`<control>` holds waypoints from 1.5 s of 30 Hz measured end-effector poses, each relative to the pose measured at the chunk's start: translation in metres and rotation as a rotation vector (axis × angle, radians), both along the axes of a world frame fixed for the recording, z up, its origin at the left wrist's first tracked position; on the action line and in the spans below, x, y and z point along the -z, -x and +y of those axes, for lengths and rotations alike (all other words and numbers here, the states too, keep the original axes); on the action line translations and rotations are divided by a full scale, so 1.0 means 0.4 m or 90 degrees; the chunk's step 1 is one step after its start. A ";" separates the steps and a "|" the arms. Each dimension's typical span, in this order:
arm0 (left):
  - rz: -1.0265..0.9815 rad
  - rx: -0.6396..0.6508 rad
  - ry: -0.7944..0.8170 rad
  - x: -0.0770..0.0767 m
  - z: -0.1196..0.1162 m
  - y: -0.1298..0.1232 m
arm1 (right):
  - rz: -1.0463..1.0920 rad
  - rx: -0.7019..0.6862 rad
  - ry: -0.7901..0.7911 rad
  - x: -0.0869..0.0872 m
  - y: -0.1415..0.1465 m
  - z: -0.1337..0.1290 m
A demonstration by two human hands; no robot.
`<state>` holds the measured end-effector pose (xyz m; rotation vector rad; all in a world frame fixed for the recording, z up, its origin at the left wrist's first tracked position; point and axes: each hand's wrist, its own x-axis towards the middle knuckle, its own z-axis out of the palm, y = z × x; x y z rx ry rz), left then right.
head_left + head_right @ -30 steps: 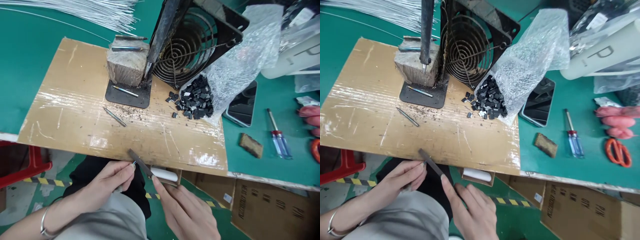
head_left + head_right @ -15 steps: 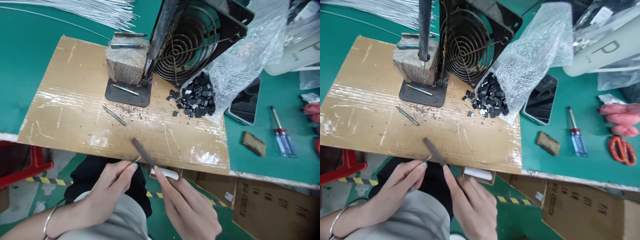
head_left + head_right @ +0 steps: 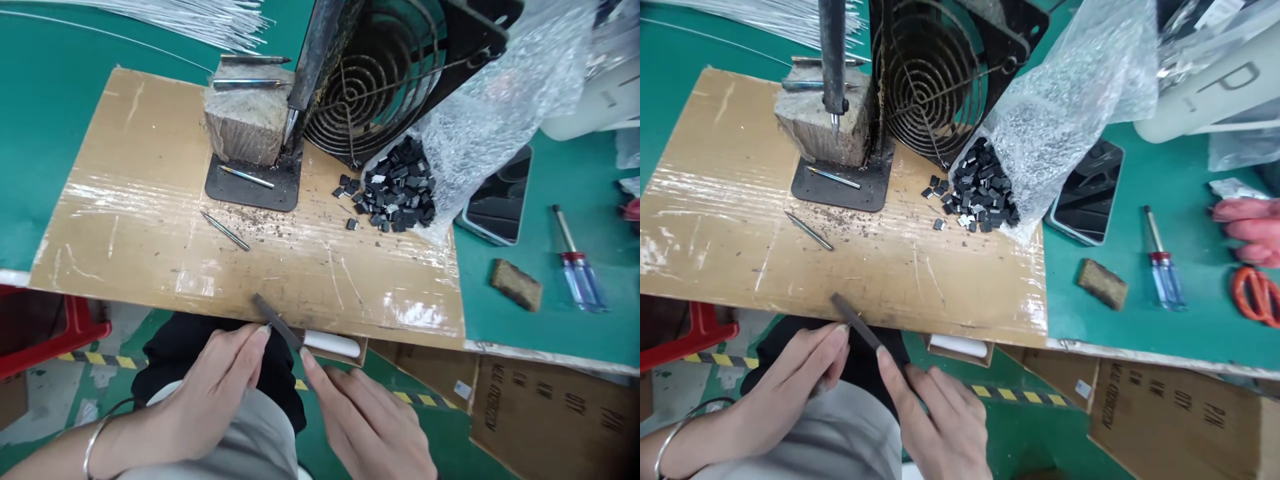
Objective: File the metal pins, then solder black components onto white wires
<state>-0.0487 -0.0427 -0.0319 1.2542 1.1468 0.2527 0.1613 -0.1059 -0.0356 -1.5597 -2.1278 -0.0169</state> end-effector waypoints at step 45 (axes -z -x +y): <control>-0.072 -0.054 0.025 -0.014 0.035 -0.022 | 0.004 0.009 0.006 0.010 0.020 0.010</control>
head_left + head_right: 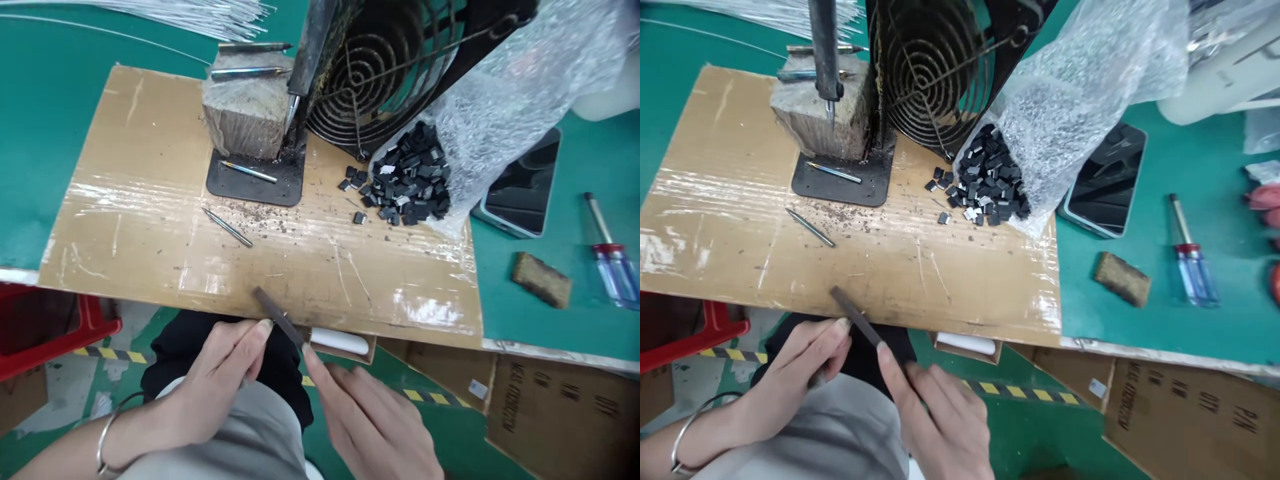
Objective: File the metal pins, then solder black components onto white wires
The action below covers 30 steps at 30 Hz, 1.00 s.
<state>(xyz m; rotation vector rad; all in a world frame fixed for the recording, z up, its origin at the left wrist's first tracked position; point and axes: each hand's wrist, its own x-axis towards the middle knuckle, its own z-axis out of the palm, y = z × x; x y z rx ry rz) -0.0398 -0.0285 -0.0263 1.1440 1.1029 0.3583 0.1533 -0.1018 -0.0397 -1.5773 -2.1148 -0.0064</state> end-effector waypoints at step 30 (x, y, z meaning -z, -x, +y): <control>0.131 0.044 -0.540 0.161 -0.024 -0.011 | 0.002 -0.042 -0.052 0.024 0.001 0.025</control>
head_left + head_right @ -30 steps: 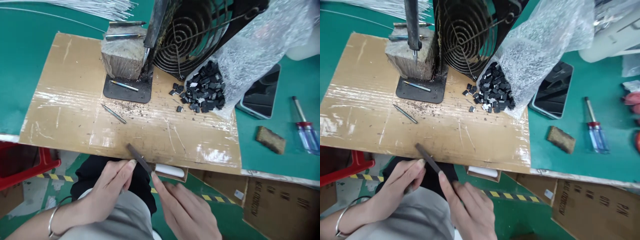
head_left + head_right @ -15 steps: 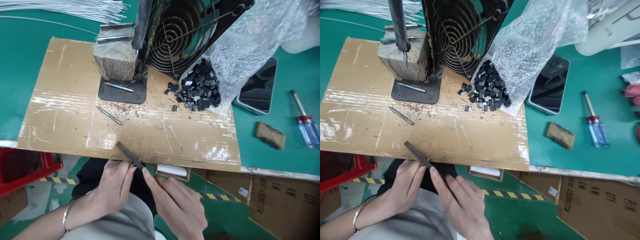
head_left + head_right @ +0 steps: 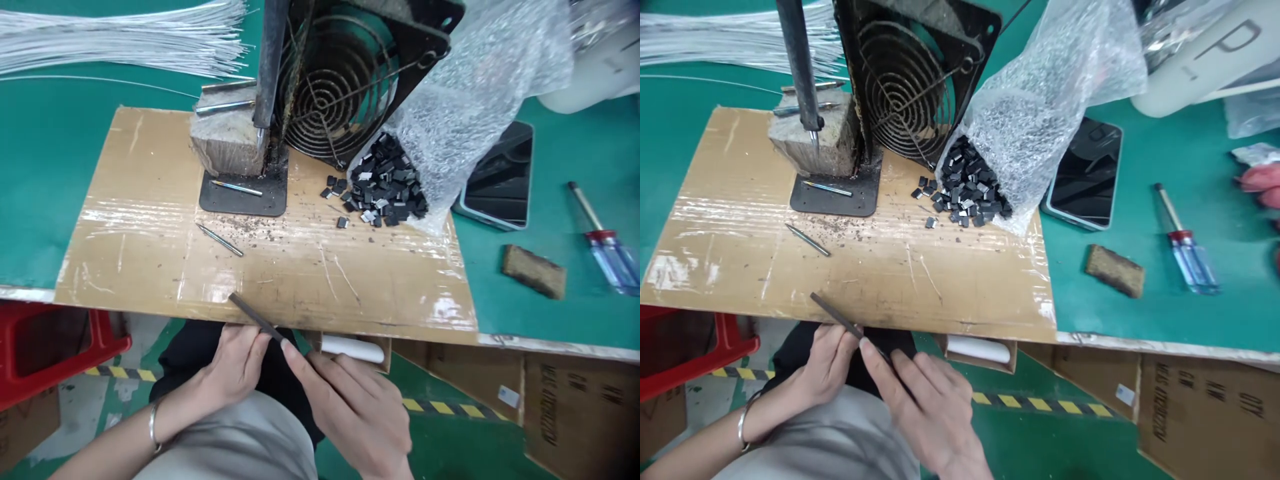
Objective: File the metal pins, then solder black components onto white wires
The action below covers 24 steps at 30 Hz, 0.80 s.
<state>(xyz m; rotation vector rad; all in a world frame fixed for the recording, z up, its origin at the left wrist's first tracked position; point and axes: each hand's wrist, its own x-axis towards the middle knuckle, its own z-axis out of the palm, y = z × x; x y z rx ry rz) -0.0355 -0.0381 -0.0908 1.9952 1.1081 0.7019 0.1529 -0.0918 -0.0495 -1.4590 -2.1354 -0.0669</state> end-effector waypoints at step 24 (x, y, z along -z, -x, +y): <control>-0.128 0.000 0.273 -0.030 -0.010 -0.004 | 0.095 0.022 0.008 0.006 0.003 0.006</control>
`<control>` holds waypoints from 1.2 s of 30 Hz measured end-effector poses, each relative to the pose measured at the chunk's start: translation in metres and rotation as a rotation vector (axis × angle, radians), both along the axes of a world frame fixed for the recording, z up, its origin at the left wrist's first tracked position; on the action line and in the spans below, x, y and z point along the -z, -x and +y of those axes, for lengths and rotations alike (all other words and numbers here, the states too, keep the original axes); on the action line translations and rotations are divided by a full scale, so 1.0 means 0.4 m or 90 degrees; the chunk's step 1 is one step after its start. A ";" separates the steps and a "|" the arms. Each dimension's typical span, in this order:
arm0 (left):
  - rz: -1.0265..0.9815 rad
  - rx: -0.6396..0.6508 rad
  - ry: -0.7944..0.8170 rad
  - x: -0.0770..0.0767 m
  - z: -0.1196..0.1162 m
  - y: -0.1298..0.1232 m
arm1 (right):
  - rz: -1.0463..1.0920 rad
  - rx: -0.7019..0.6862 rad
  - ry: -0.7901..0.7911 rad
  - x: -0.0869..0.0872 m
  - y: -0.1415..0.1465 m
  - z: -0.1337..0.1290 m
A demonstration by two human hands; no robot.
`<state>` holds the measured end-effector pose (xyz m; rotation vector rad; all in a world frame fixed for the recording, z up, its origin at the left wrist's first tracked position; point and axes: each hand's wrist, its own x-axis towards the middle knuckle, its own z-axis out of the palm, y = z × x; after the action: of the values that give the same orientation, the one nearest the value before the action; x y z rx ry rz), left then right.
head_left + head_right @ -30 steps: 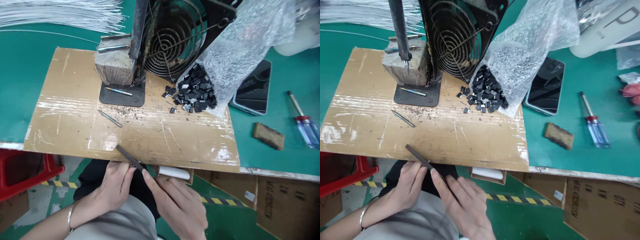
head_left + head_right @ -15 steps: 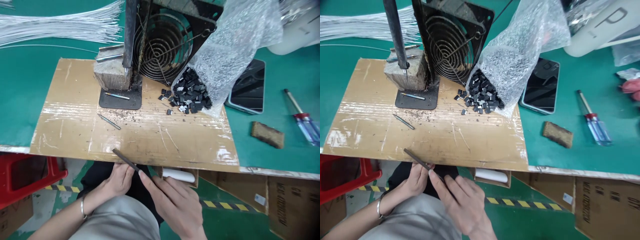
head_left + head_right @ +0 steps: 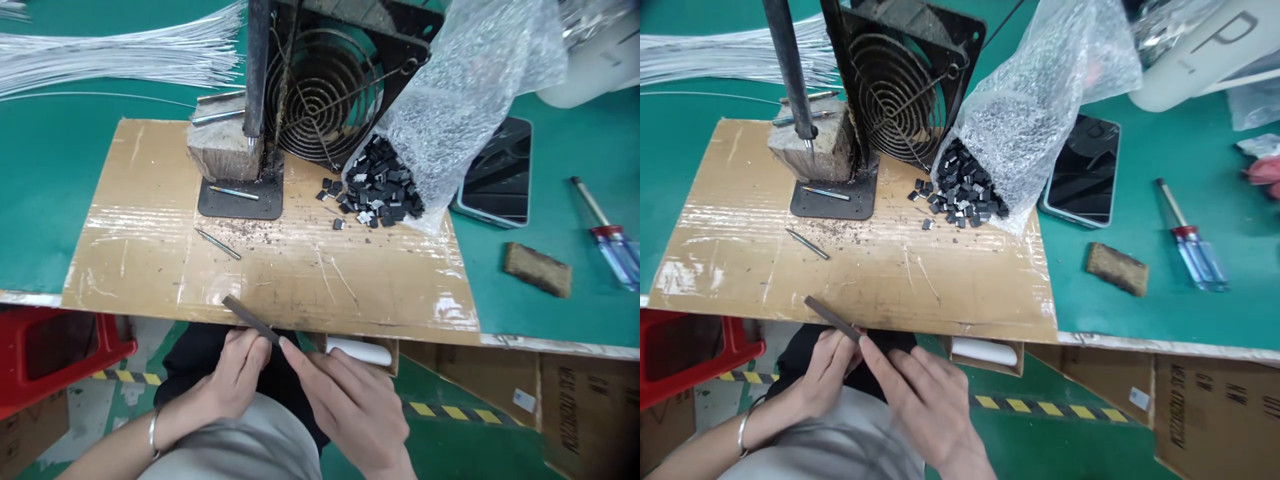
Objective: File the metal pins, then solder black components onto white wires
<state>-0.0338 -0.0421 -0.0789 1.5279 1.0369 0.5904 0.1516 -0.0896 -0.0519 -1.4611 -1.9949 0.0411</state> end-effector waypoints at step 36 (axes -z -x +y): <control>-0.249 -0.100 0.639 -0.145 0.058 0.019 | 0.055 0.070 -0.006 -0.043 -0.026 -0.018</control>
<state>-0.0413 -0.0189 -0.0211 0.4329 0.9251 0.3508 0.1622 -0.0969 -0.0345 -1.5340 -1.8409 0.0461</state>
